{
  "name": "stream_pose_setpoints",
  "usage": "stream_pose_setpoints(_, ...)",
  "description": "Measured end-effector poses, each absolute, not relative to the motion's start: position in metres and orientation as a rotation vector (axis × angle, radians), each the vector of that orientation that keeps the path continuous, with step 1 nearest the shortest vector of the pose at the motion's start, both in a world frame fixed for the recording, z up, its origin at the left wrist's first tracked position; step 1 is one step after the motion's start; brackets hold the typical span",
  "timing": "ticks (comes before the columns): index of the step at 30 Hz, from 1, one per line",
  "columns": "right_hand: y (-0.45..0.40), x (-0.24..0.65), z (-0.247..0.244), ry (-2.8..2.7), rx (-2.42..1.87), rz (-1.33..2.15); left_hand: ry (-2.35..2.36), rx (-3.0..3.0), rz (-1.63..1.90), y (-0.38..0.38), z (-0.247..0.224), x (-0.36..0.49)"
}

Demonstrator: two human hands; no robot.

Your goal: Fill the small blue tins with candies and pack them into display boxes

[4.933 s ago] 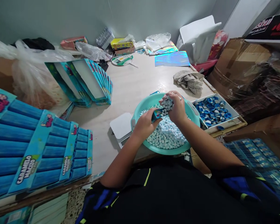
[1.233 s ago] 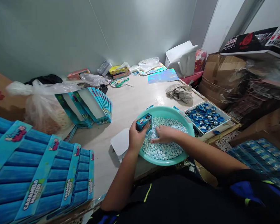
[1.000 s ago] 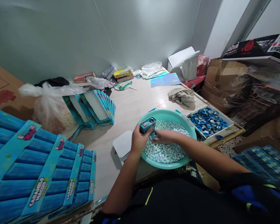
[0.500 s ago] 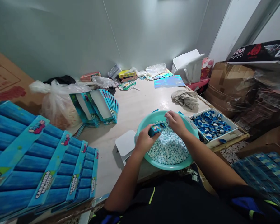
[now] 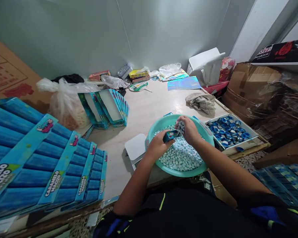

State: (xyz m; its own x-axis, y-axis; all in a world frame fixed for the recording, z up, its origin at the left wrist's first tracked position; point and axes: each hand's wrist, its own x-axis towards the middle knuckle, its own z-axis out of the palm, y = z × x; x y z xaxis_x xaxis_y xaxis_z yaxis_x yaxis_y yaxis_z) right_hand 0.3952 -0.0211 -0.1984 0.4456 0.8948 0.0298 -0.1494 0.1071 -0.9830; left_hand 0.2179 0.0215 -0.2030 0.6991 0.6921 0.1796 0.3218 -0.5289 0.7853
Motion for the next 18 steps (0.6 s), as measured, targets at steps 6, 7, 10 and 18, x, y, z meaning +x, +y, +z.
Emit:
stream_pose_setpoints(6,-0.023,0.396,-0.200,-0.894,-1.076,0.915,0.761,2.085,0.640,0.023,-0.202,0.216)
stream_pose_setpoints(7,-0.024,0.397,-0.200,-0.936,-1.077,0.885,0.765,2.065,0.654,0.022,-0.202,0.216)
stream_pose_setpoints(10,-0.027,0.395,-0.196,-1.072,-1.134,0.752,0.779,1.973,0.716,0.021,-0.202,0.216)
stream_pose_setpoints(18,-0.034,0.391,-0.190,-1.254,-1.242,0.630,0.816,1.743,0.900,0.027,-0.213,0.214)
